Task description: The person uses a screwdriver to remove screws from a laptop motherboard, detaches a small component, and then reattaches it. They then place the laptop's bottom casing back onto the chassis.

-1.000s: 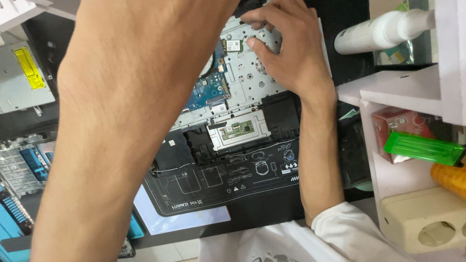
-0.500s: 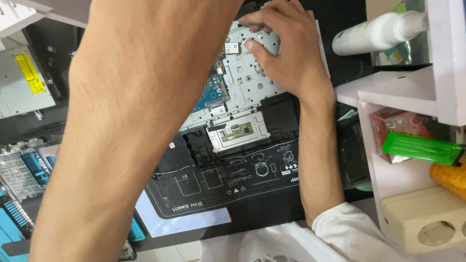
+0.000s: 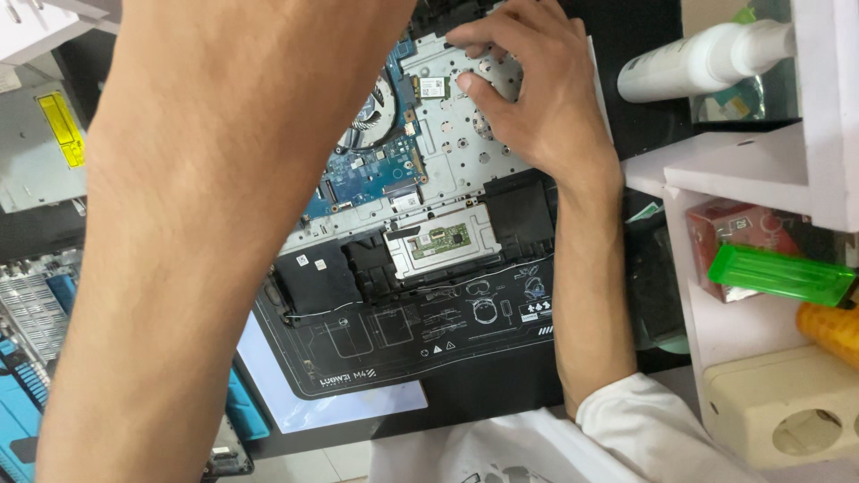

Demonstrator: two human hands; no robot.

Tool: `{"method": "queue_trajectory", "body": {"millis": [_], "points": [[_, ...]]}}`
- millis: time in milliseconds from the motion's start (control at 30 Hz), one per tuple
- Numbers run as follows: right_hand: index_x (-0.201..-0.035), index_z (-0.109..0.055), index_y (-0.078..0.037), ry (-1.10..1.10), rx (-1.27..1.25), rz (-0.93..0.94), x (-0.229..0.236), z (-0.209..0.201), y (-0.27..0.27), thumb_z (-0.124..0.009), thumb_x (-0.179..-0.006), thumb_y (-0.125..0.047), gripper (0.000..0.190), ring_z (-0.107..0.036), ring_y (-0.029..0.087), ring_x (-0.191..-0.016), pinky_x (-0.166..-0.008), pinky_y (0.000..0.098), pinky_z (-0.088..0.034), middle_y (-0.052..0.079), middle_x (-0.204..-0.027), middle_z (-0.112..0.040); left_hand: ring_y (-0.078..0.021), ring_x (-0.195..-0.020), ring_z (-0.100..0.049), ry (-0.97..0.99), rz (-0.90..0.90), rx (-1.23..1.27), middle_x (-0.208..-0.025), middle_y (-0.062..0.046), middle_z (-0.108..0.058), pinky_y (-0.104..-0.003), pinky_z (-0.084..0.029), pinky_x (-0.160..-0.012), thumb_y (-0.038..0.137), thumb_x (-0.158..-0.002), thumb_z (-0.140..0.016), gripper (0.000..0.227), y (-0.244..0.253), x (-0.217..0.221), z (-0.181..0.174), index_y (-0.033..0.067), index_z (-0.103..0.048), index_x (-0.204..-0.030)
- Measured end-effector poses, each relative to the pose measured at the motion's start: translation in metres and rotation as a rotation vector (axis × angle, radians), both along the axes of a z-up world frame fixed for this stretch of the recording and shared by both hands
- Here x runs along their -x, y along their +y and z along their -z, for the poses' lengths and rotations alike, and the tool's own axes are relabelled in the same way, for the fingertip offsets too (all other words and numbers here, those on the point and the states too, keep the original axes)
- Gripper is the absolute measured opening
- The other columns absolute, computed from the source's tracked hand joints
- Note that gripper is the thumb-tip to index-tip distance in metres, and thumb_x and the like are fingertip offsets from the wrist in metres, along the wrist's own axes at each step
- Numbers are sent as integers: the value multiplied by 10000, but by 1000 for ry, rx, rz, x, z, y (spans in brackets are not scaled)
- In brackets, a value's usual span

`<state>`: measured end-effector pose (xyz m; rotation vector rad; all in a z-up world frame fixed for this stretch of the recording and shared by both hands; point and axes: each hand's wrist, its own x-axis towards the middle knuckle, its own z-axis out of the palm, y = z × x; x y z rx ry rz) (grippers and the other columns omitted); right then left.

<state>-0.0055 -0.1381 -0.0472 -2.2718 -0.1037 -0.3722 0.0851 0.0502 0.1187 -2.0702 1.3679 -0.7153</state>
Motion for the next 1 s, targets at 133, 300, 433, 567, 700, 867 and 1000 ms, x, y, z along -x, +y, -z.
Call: {"method": "queue_trajectory", "body": {"millis": [133, 300, 433, 567, 700, 867, 1000], "points": [[-1187, -719, -108, -5, 12, -13, -2, 1, 0, -823, -910, -39, 303, -637, 204, -1063, -922, 389, -392, 8, -1112, -662, -58, -558, -450, 20, -1, 11, -654, 67, -449, -225, -336, -567, 100, -881, -698, 146, 0, -1, 1, 185, -587, -839], [-1183, -718, -108, 1, 31, -10, -2, 3, -1, -820, -907, -43, 301, -633, 208, -1076, -924, 395, -392, 3, -1102, -666, -62, -564, -464, 71, 2, 48, -670, 64, -466, -226, -343, -566, 94, -886, -703, 141, -1, 1, 0, 179, -598, -848], [-1189, -717, -112, 14, 13, -15, -2, 4, -2, -814, -910, -49, 302, -636, 193, -1080, -926, 399, -391, -3, -1094, -667, -67, -563, -468, 82, -12, 39, -675, 61, -476, -230, -350, -568, 110, -916, -712, 147, -1, 2, -4, 170, -600, -844], [-1185, -718, -118, 0, 30, -12, -3, 4, -2, -813, -908, -58, 300, -620, 210, -1102, -931, 399, -392, 0, -1067, -659, -67, -562, -468, 31, -11, 14, -673, 61, -475, -230, -349, -568, 109, -913, -711, 144, 1, 3, -9, 171, -600, -846], [-1173, -724, -123, 17, 42, -9, -3, 5, -2, -814, -911, -55, 285, -619, 209, -1082, -915, 403, -385, -7, -1094, -661, -67, -562, -468, 29, -9, 16, -672, 60, -475, -230, -349, -567, 109, -911, -709, 141, 1, 2, -9, 171, -600, -847], [-1187, -720, -126, 16, 39, -10, -2, 4, -2, -812, -919, -59, 291, -618, 200, -1094, -935, 400, -392, -10, -1077, -652, -67, -562, -467, 26, -7, 5, -670, 60, -474, -230, -348, -567, 108, -907, -707, 138, 0, 3, -9, 172, -600, -849], [-1186, -720, -127, 0, 21, -9, -2, 3, -3, -809, -911, -51, 298, -618, 200, -1106, -930, 395, -391, -14, -1046, -651, -67, -562, -467, 21, -8, 1, -669, 59, -474, -230, -348, -567, 107, -904, -706, 135, 0, 3, -10, 172, -601, -850]]}}
